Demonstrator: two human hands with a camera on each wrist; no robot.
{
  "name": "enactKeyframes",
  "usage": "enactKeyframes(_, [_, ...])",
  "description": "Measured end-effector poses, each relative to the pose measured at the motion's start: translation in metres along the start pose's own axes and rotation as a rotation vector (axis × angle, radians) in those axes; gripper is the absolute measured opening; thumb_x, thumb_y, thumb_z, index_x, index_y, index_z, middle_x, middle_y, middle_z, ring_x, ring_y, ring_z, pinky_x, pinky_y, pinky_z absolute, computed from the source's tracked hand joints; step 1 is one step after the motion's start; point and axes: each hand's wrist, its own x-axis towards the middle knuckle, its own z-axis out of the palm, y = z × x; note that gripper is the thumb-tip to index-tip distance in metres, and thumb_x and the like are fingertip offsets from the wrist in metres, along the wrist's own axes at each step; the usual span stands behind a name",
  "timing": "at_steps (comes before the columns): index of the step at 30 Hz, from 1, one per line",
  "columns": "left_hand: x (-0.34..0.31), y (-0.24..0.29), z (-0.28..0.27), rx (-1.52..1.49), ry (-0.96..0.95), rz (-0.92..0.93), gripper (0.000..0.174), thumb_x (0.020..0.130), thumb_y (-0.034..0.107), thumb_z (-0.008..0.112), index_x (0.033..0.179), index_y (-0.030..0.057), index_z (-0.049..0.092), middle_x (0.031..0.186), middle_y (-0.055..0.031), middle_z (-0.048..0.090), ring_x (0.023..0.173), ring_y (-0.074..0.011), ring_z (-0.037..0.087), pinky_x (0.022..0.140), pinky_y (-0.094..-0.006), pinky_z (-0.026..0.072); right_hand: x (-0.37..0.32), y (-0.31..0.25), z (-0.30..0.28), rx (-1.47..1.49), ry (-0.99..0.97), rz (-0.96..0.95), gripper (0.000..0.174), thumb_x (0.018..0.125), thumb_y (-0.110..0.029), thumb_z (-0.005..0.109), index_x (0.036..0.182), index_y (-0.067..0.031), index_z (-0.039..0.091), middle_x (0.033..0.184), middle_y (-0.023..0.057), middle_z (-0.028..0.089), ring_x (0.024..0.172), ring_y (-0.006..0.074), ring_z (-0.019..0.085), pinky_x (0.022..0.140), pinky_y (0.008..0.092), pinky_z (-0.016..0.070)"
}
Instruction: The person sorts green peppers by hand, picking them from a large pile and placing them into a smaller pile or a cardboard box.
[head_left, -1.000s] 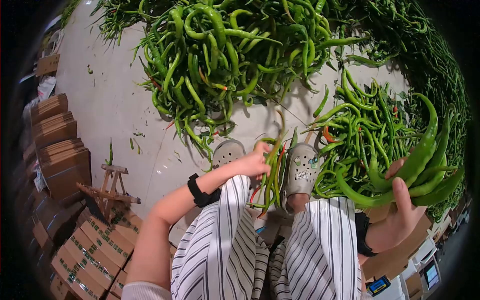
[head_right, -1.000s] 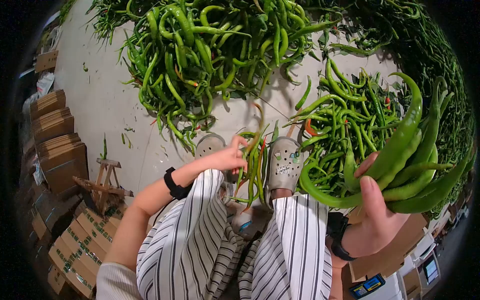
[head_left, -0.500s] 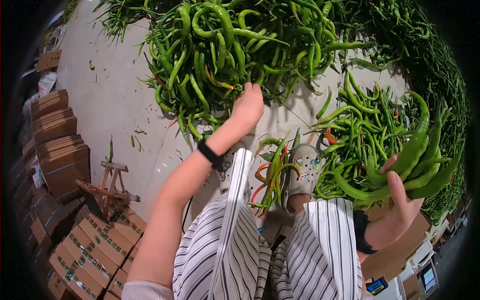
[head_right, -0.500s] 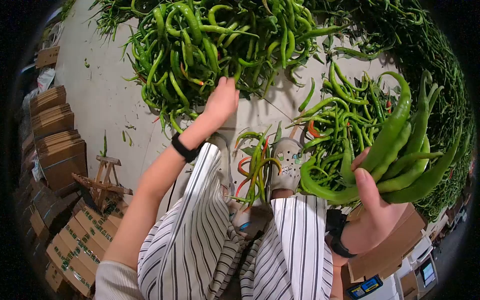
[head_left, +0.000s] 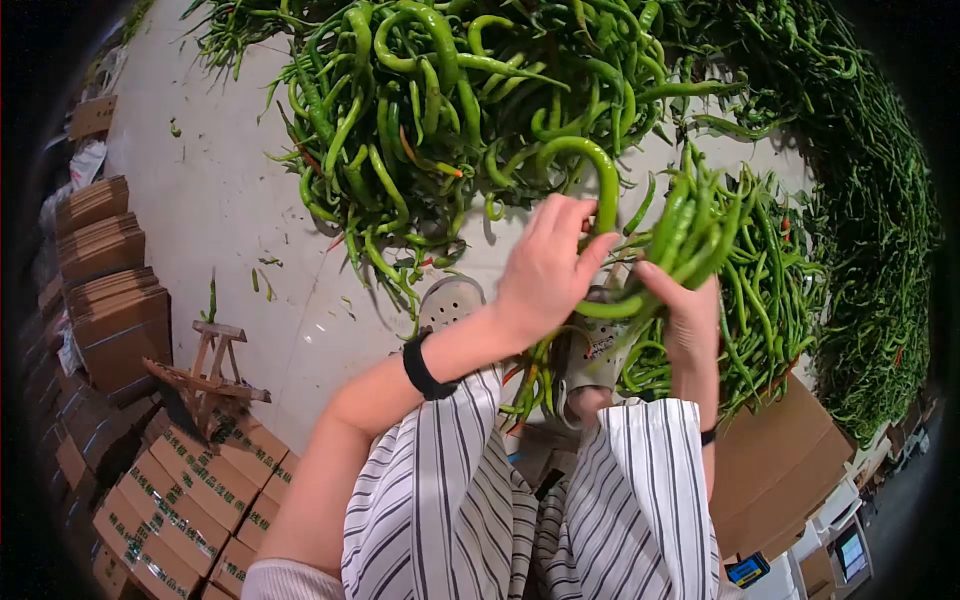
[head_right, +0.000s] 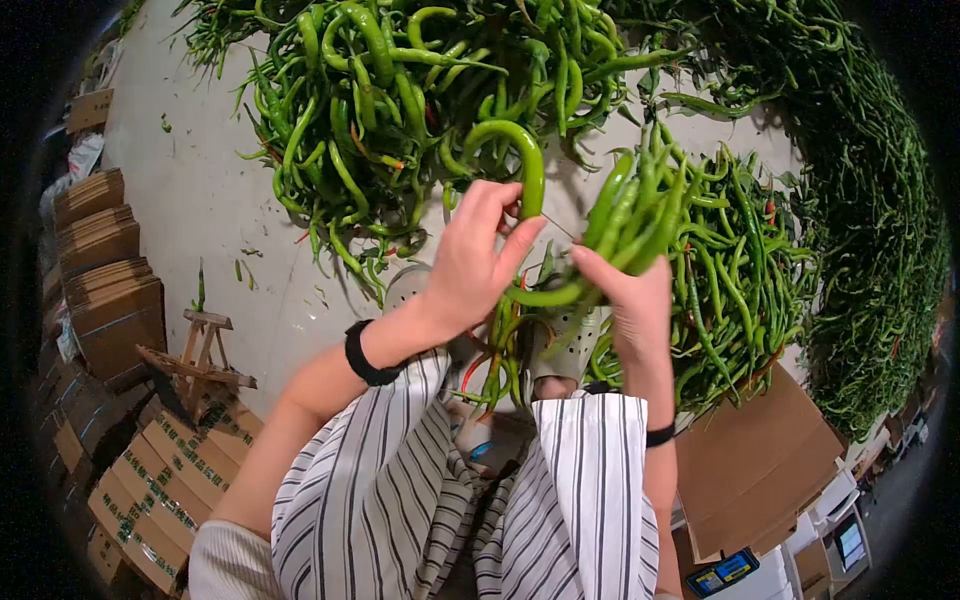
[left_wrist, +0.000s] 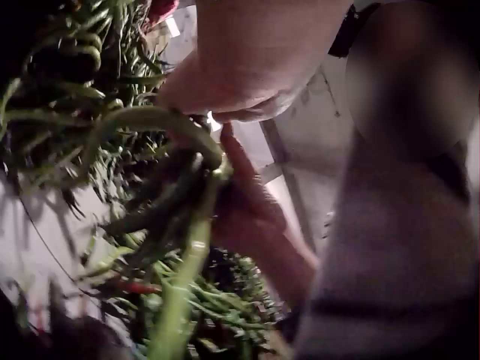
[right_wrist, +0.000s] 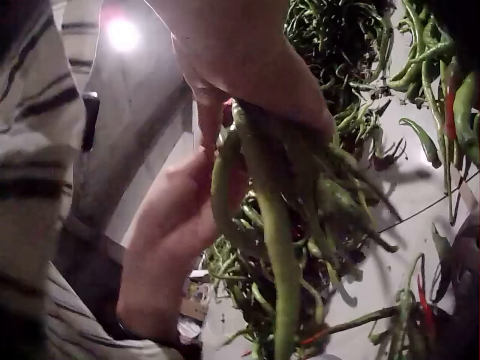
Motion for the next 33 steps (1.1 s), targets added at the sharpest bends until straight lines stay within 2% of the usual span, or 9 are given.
enactKeyframes(5, [-0.006,0.012,0.015,-0.538,-0.228,-0.105,0.034,0.091,0.015,0.047,0.119,-0.0046,0.048,0.096,-0.0080,0.051,0.090,-0.0163,0.050,0.081,-0.0277,0.0404,0.005,0.013,0.005,0.099,-0.040,-0.074,0.037,0.067,-0.005,0.073,0.101,-0.0003,0.058,0.094,0.0037,0.062,0.083,0.0108,0.057,0.074,0.0254,0.0454])
enactKeyframes(9, [0.007,0.004,-0.002,-0.504,-0.414,0.009,0.024,0.090,0.008,0.047,0.108,-0.0039,0.058,0.100,-0.0066,0.053,0.087,-0.0145,0.055,0.075,-0.0250,0.0444,0.008,0.014,-0.012,0.154,-0.036,-0.090,0.034,0.069,-0.005,0.069,0.100,0.0008,0.056,0.091,0.0064,0.061,0.082,0.0154,0.059,0.076,0.0291,0.0472])
enactKeyframes(12, [0.037,-0.022,-0.013,0.085,0.001,0.051,0.014,0.082,0.004,0.055,0.093,-0.0024,0.060,0.095,-0.0134,0.056,0.071,-0.0194,0.059,0.066,-0.0264,0.0473,0.014,0.022,-0.022,0.369,0.026,-0.072,0.035,0.071,-0.007,0.066,0.102,0.0020,0.052,0.089,0.0100,0.059,0.084,0.0225,0.059,0.080,0.0366,0.0486])
enactKeyframes(14, [0.057,-0.070,-0.003,0.427,0.170,0.167,0.031,0.076,0.001,0.055,0.106,-0.0061,0.052,0.104,-0.0193,0.051,0.090,-0.0332,0.054,0.078,-0.0352,0.0455,0.014,0.026,-0.031,0.415,-0.013,-0.038,0.039,0.073,-0.013,0.064,0.106,0.0015,0.049,0.095,0.0096,0.056,0.088,0.0230,0.057,0.084,0.0396,0.0472])
enactKeyframes(17, [0.073,-0.125,0.009,0.716,0.046,0.150,0.023,0.075,0.003,0.054,0.097,-0.0055,0.054,0.105,-0.0205,0.051,0.100,-0.0357,0.047,0.085,-0.0414,0.0399,0.013,0.031,-0.043,0.560,-0.074,0.027,0.047,0.074,-0.020,0.064,0.113,-0.0011,0.044,0.097,0.0072,0.052,0.091,0.0223,0.054,0.096,0.0449,0.0399])
enactKeyframes(22, [0.055,-0.050,-0.015,0.386,0.234,0.121,0.022,0.082,0.018,0.061,0.078,-0.0027,0.056,0.063,-0.0138,0.053,0.053,-0.0238,0.049,0.051,-0.0318,0.0394,0.007,0.019,-0.049,0.639,-0.172,0.020,0.063,0.071,-0.023,0.066,0.125,-0.0086,0.037,0.091,0.0036,0.047,0.090,0.0202,0.050,0.098,0.0432,0.0349])
enactKeyframes(25, [0.040,-0.008,-0.031,-0.027,0.157,-0.198,0.027,0.086,0.023,0.060,0.076,-0.0016,0.058,0.063,-0.0017,0.055,0.055,-0.0060,0.045,0.048,-0.0241,0.0354,0.007,0.018,-0.050,0.666,-0.223,0.006,0.069,0.067,-0.027,0.069,0.126,-0.0095,0.037,0.089,0.0022,0.047,0.085,0.0189,0.050,0.088,0.0378,0.0394])
enactKeyframes(31, [0.036,0.031,-0.020,-0.529,-0.033,-0.332,0.032,0.087,0.027,0.058,0.070,0.0013,0.054,0.058,0.0026,0.050,0.053,-0.0038,0.043,0.048,-0.0193,0.0342,0.001,0.008,-0.043,0.513,-0.252,-0.049,0.065,0.065,-0.019,0.071,0.121,-0.0041,0.041,0.092,0.0058,0.052,0.083,0.0197,0.053,0.080,0.0348,0.0458])
enactKeyframes(33, [0.030,0.034,-0.003,-0.561,-0.232,-0.331,0.026,0.093,0.022,0.048,0.094,-0.0004,0.060,0.075,-0.0016,0.060,0.064,-0.0051,0.051,0.059,-0.0180,0.0421,-0.004,0.004,-0.036,0.377,-0.238,-0.096,0.060,0.065,-0.012,0.072,0.117,0.0006,0.044,0.094,0.0100,0.057,0.085,0.0210,0.058,0.077,0.0346,0.0491])
